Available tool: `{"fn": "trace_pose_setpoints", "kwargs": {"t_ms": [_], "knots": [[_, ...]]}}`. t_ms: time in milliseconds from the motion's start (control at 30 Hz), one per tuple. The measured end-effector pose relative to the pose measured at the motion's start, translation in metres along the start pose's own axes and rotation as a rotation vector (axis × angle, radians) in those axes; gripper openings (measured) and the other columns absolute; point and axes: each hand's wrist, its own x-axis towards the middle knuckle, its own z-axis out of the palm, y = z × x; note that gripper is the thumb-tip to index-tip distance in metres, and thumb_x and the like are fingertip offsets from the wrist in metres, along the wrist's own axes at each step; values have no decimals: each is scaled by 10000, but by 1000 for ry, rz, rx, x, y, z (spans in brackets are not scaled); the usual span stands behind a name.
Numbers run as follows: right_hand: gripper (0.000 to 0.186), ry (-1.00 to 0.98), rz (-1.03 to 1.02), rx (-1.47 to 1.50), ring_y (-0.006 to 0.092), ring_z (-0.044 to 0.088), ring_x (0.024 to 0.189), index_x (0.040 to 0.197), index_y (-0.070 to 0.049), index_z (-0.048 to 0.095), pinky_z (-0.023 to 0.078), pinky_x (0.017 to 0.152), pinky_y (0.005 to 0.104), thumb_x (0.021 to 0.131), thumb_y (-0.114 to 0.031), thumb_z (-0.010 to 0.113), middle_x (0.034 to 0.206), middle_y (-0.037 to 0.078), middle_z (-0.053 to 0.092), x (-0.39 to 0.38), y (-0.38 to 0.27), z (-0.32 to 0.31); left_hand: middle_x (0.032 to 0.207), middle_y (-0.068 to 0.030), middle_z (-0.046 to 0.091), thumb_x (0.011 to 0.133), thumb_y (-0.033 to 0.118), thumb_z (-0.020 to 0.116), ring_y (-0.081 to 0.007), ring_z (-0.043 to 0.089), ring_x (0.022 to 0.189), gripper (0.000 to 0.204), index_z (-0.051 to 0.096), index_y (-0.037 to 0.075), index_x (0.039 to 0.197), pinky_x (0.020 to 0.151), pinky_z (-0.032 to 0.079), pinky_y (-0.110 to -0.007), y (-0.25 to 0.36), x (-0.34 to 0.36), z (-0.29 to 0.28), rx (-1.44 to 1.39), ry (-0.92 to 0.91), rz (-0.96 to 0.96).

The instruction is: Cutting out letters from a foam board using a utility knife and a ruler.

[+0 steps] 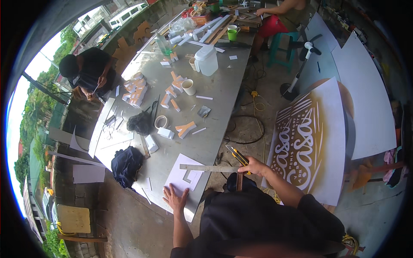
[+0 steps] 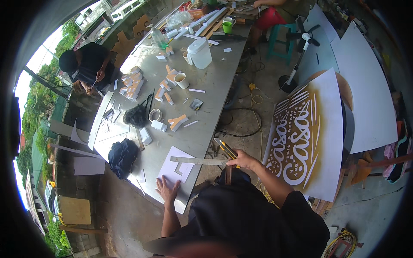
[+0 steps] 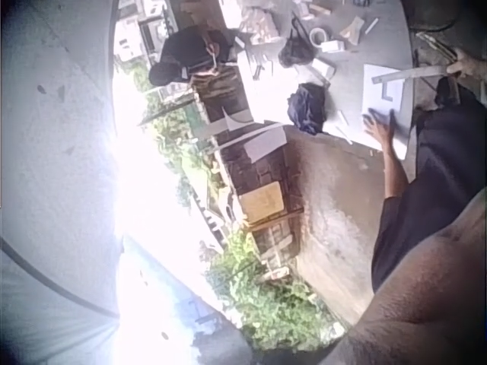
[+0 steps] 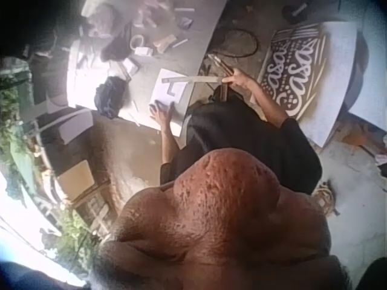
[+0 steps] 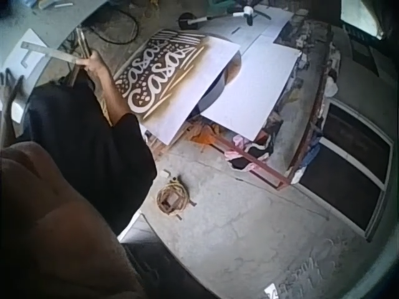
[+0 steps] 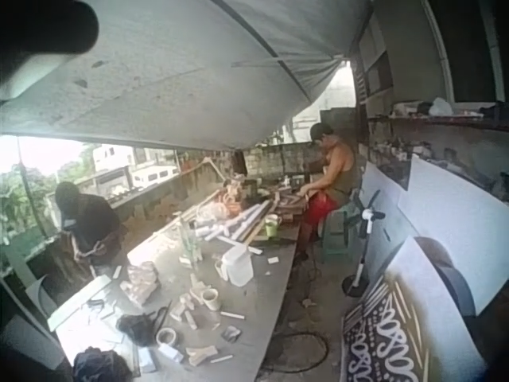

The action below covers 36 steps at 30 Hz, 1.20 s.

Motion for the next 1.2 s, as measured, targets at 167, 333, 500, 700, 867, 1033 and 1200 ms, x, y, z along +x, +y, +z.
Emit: {"fn": "trace_pose_setpoints", "kwargs": {"t_ms": [167, 333, 500, 700, 867, 1033, 1200], "knots": [[463, -57, -49, -35, 122, 630, 889, 1214, -18, 627, 525, 805, 279, 813, -75, 852, 939, -1, 618, 29, 3, 5, 1705, -293, 170, 876, 721, 653, -444, 134, 1591, 1074, 292, 64, 1644, 1264, 92, -621, 0, -15, 26, -16, 201, 10], [441, -183, -6, -52, 124, 634, 942, 1165, -25, 631, 536, 852, 309, 806, -108, 874, 989, 8, 630, 50, -12, 19, 1707, -287, 168, 1026, 537, 534, -478, 143, 1579, 843, 253, 51, 1655, 1259, 119, -622, -1, -29, 44, 38, 118, 84], [409, -202, -37, -130, 126, 647, 890, 1157, -16, 613, 552, 807, 298, 832, -82, 853, 969, 12, 633, 56, -9, 29, 1711, -249, 206, 1037, 509, 525, -459, 152, 1583, 781, 300, 77, 1647, 1259, 106, -630, 19, -20, 41, 12, 163, -4], [377, -90, -30, -31, 125, 654, 862, 1119, -29, 605, 560, 780, 307, 837, -77, 851, 937, 7, 620, 37, -7, 36, 1697, -236, 257, 1019, 515, 556, -439, 178, 1580, 771, 351, 93, 1630, 1264, 88, -622, 14, -14, 39, -6, 239, -8], [342, 65, -55, 126, 173, 697, 843, 1057, -54, 580, 592, 750, 343, 839, -50, 843, 922, 37, 627, 14, -15, 54, 1687, -236, 275, 1002, 520, 573, -431, 171, 1582, 790, 368, 66, 1614, 1263, 61, -627, 15, -16, 38, -100, 291, 26], [337, 133, -49, 47, 197, 712, 848, 1058, -43, 573, 604, 745, 364, 846, -48, 836, 937, 58, 651, 0, -7, 73, 1695, -233, 263, 1012, 518, 547, -420, 161, 1588, 770, 384, 50, 1601, 1264, 32, -622, 18, -19, 30, -138, 275, 40], [311, 245, -92, 25, 193, 700, 829, 1029, -50, 589, 604, 725, 363, 842, -50, 838, 912, 49, 645, -18, 3, 91, 1692, -232, 275, 1012, 532, 534, -417, 155, 1592, 769, 394, 53, 1597, 1269, 29, -617, 15, -18, 31, -160, 304, 65]]}}
